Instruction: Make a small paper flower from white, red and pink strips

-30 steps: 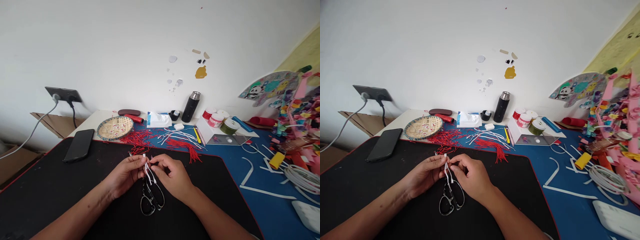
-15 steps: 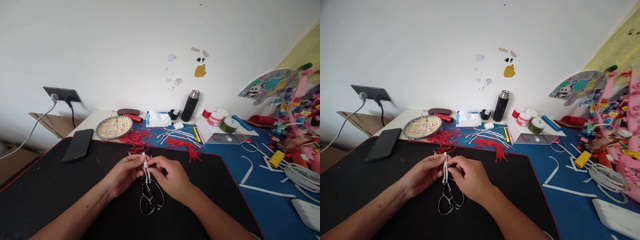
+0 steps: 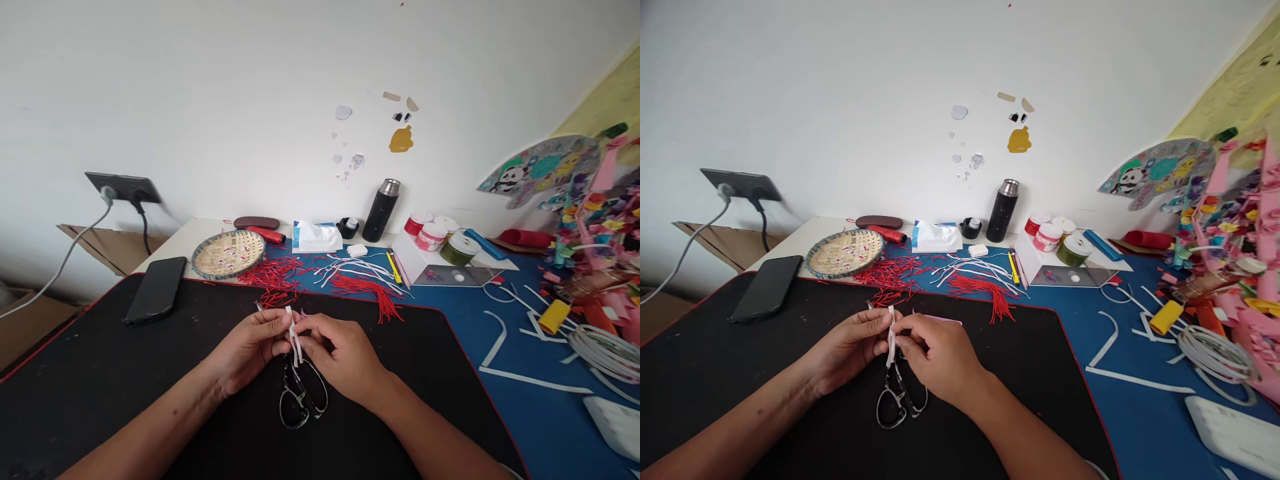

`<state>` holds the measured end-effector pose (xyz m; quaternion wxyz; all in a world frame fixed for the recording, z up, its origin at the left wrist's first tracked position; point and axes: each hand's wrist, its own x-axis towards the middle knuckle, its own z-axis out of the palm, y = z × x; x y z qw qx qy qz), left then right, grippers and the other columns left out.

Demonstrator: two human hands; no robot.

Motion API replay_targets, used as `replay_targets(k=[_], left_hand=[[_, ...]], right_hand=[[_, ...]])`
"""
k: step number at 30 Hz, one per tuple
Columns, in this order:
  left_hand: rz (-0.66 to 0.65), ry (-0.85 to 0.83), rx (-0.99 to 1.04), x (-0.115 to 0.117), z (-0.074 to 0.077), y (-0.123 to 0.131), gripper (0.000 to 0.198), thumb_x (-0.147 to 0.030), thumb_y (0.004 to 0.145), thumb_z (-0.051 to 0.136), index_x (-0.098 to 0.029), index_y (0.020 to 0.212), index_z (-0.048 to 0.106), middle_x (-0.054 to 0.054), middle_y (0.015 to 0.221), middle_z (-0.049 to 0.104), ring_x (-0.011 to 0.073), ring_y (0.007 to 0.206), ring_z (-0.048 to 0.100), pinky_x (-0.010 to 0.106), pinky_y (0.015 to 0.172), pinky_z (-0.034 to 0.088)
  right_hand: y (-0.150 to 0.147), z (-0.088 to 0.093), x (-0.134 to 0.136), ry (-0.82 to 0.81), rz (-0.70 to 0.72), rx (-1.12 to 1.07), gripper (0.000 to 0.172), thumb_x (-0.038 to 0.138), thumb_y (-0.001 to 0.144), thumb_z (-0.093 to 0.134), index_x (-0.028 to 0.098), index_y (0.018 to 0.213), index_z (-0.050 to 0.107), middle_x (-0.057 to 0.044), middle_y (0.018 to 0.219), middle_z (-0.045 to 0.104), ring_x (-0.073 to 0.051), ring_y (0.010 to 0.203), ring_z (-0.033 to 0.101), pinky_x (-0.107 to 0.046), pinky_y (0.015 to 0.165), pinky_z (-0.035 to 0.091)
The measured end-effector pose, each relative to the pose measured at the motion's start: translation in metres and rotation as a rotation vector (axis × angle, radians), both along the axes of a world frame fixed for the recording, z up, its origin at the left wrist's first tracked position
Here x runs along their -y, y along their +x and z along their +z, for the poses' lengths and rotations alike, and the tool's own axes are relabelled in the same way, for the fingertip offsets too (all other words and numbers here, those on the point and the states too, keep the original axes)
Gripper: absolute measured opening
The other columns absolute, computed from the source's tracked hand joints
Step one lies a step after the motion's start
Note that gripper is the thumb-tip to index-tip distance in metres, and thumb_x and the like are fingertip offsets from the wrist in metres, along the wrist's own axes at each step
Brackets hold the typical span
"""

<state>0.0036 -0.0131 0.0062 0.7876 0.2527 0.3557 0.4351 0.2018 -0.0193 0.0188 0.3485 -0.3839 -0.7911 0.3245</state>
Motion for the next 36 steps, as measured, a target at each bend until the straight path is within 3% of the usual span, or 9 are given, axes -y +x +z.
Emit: replay_targets(k=[19, 27, 36], left_hand=[[0.004, 0.087, -0.063, 0.003, 0.003, 0.005, 0.026, -0.029, 0.065, 0.098, -0.011, 0.072, 0.081, 0.005, 0.072, 0.075, 0.0101, 0.058, 0.067, 0.016, 0.057, 0.059], [0.045, 0.136, -0.081, 0.005, 0.002, 0.006, 0.026, -0.031, 0.065, 0.098, -0.012, 0.075, 0.083, 0.005, 0.073, 0.076, 0.0117, 0.062, 0.068, 0.017, 0.058, 0.060], [0.100, 0.187, -0.124, 0.007, 0.002, 0.009, 0.024, -0.032, 0.066, 0.097, -0.016, 0.077, 0.084, 0.004, 0.081, 0.078, 0.0113, 0.064, 0.068, 0.018, 0.060, 0.060]], right_hand=[[-0.001, -0.005, -0.002, -0.247, -0.003, -0.191, 0.018, 0.037, 0.097, 0.065, 0.022, 0.095, 0.074, 0.002, 0.069, 0.063, -0.012, 0.059, 0.055, -0.025, 0.058, 0.041], [-0.003, 0.005, -0.001, -0.392, -0.016, -0.285, 0.019, 0.036, 0.096, 0.063, 0.019, 0.089, 0.067, 0.004, 0.061, 0.058, -0.010, 0.052, 0.051, -0.022, 0.051, 0.039], [-0.003, 0.002, -0.002, -0.522, 0.012, -0.346, 0.025, 0.043, 0.096, 0.064, 0.018, 0.092, 0.063, 0.005, 0.063, 0.056, -0.009, 0.051, 0.050, -0.020, 0.047, 0.039]])
